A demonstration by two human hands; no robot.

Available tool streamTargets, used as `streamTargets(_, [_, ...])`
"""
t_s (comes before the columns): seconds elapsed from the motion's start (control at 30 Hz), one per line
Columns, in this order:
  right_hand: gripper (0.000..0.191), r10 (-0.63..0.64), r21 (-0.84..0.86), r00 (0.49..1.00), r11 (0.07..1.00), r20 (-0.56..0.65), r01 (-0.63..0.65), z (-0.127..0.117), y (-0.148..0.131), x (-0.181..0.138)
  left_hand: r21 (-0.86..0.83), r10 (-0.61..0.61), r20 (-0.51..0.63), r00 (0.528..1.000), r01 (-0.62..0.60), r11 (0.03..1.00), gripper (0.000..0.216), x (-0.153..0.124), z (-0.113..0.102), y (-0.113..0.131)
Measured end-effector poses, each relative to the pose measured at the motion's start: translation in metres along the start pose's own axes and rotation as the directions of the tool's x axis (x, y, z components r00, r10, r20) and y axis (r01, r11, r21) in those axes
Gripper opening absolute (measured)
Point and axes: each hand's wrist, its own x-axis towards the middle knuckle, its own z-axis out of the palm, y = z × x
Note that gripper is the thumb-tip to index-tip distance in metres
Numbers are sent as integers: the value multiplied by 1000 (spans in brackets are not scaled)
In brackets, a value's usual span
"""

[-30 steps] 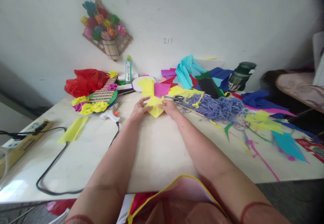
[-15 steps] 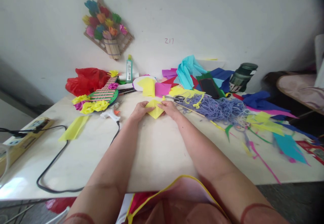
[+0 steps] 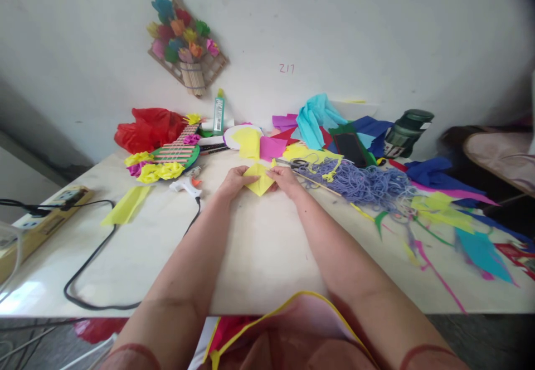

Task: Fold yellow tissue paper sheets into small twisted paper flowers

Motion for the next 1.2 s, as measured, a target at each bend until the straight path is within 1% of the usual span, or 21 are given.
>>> streamTargets(0.13, [20, -2, -19, 1000, 1000, -13, 1, -1, 1, 1, -12, -12, -15, 1000, 12, 1000, 33, 1, -1, -2])
streamTargets(0.23, [29, -66, -4, 998, 998, -17, 66, -2, 1, 2, -55, -20, -50, 999, 18, 998, 35, 2, -1, -1])
streamTargets(0.3, [41, -129, 22, 992, 991, 10, 128, -3, 0, 2, -100, -19, -83, 996, 11, 995, 37, 2, -1, 0])
streamTargets(0.37, [51, -179, 46, 982, 983, 61, 177, -3, 0, 1, -144, -14, -118, 993, -3, 990, 38, 2, -1, 1])
streamTargets(0.47, [58, -211, 39, 970, 977, 121, 208, -4, -1, 1, -190, -6, -143, 990, -22, 982, 37, 3, -1, 2])
streamTargets(0.6, [50, -339, -63, 932, 935, 129, 349, -4, 0, 1, -219, -6, -137, 991, -24, 975, 36, 3, -1, 2])
streamTargets(0.67, [43, -378, -92, 912, 914, 158, 395, -4, 1, 1, -226, -4, -126, 992, -25, 974, 36, 3, 0, 2])
streamTargets(0.73, [36, -386, -97, 902, 907, 193, 409, -2, 2, 1, -228, -4, -115, 993, -22, 973, 36, 2, 0, 3])
streamTargets(0.8, [30, -402, -119, 894, 895, 199, 429, 0, 3, 2, -224, -8, -118, 993, -19, 974, 37, 2, 0, 3])
streamTargets(1.03, [20, -439, -231, 884, 854, 163, 466, 6, 2, 2, -209, 2, -108, 994, -25, 978, 32, 2, 0, 3])
streamTargets(1.2, [17, -463, -295, 881, 832, 95, 470, 8, 6, 6, -171, 4, -137, 991, -27, 985, 29, 3, -1, 1])
